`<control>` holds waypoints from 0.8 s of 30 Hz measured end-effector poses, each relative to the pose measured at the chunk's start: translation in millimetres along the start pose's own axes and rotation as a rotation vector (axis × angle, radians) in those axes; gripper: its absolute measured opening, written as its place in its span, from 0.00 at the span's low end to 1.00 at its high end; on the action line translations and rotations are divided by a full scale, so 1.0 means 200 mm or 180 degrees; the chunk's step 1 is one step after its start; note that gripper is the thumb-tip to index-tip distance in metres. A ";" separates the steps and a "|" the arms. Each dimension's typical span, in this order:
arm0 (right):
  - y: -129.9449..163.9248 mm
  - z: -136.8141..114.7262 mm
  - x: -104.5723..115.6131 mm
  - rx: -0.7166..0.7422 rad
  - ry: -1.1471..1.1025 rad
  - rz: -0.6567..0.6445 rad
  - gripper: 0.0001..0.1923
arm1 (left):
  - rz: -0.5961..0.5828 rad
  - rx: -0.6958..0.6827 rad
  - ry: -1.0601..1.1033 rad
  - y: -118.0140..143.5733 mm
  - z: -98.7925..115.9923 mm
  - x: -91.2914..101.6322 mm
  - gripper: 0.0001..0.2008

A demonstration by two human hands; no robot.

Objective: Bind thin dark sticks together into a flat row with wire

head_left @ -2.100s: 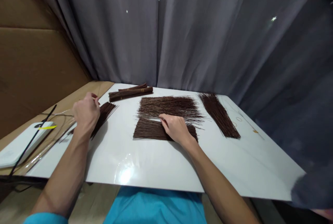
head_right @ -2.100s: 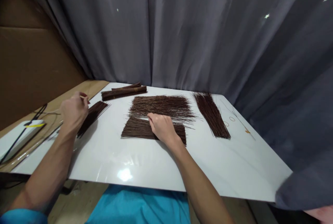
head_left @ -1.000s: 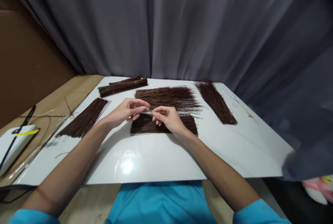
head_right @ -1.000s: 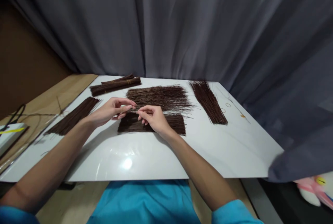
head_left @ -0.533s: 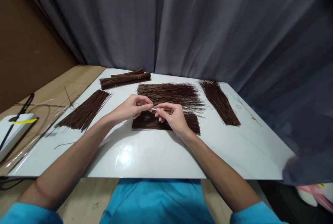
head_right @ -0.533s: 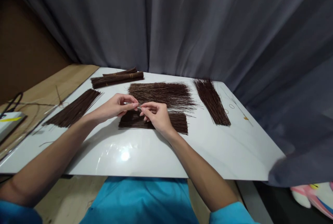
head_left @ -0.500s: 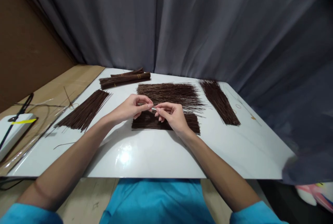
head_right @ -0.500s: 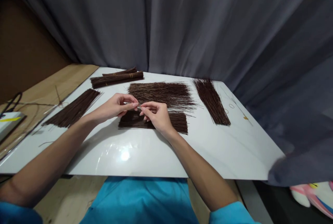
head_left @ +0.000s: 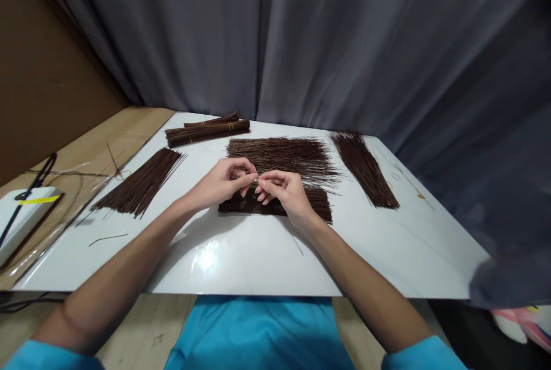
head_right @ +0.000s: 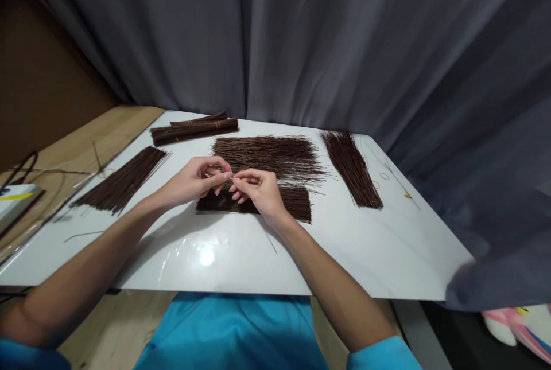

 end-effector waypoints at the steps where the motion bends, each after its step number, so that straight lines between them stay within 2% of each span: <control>1: 0.00 0.00 0.00 -0.0004 -0.0003 -0.0010 0.18 | -0.0015 0.0009 0.0030 0.00 0.00 0.00 0.16; 20: -0.01 0.01 0.00 -0.0006 0.0029 -0.0026 0.19 | 0.0044 -0.0026 -0.0131 0.00 0.00 0.02 0.17; 24: -0.01 0.01 0.00 -0.0001 0.0028 -0.0041 0.19 | 0.0037 0.0028 -0.0016 0.00 -0.03 0.03 0.18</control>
Point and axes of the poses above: each hand's wrist, its own y-axis away from the middle knuckle, its own x-axis out of the back of the hand, z = x × y, the point moved 6 cm from there along -y, towards the middle knuckle, and after that the axes turned 14 degrees about -x, right-handed, at the moved point
